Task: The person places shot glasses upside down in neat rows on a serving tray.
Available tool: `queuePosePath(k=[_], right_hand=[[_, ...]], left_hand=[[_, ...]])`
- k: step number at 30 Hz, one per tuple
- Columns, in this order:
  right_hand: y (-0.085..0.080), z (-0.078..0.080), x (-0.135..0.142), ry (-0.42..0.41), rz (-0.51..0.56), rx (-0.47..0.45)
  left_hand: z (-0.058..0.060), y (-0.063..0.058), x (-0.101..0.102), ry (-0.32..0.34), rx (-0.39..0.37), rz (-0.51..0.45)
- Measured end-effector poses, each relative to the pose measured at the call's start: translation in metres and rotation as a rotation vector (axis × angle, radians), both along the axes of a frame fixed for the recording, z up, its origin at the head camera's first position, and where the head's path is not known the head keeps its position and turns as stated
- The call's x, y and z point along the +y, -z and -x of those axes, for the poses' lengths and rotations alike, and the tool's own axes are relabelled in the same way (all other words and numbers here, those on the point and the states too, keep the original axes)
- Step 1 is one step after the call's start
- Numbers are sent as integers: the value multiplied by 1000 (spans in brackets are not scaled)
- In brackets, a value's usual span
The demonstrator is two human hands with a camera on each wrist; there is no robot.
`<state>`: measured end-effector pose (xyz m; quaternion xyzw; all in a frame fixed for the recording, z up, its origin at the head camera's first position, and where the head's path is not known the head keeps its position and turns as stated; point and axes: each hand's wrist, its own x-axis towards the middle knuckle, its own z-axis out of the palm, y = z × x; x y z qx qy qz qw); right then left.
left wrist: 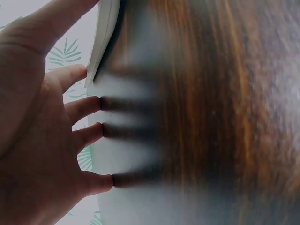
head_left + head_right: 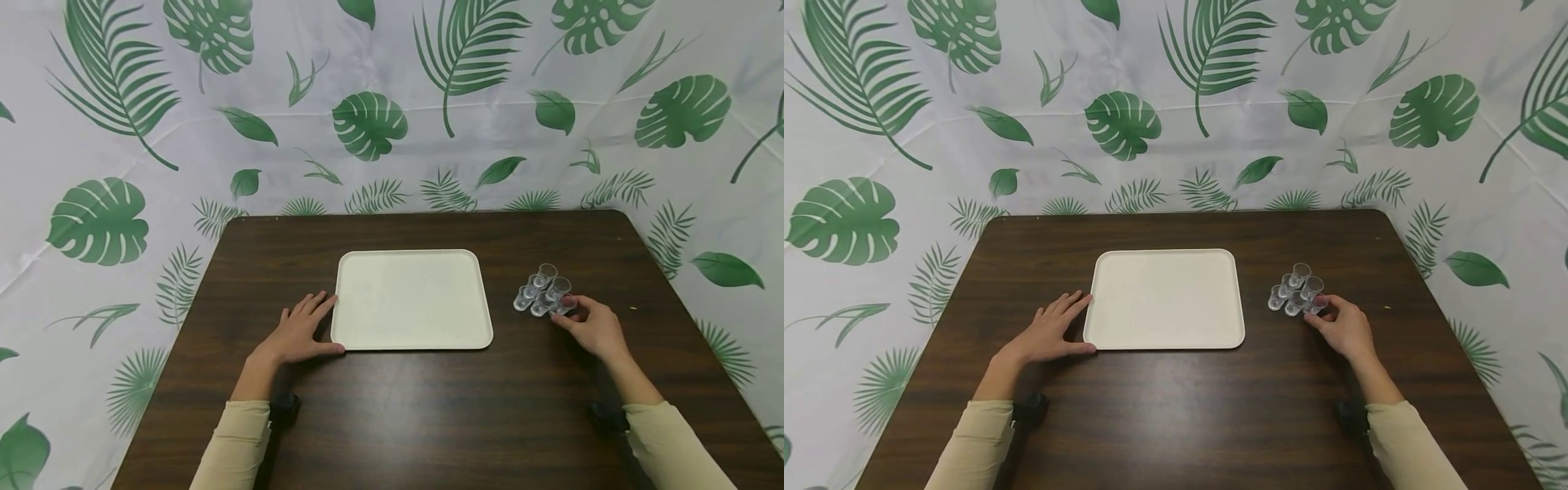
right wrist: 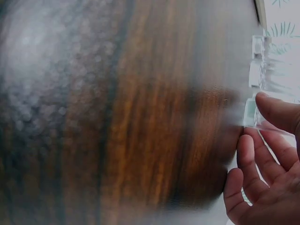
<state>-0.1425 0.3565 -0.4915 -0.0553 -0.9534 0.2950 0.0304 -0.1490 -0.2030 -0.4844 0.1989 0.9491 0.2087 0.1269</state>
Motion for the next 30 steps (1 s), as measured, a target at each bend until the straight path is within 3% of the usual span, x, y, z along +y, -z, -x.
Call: queuePosePath(k=[15, 30], right_hand=[[4, -1, 1, 10, 12, 13], [-9, -11, 8, -3, 88, 97]], left_hand=[[-1, 1, -1, 1, -13, -63], [1, 2, 0, -12, -25, -67]])
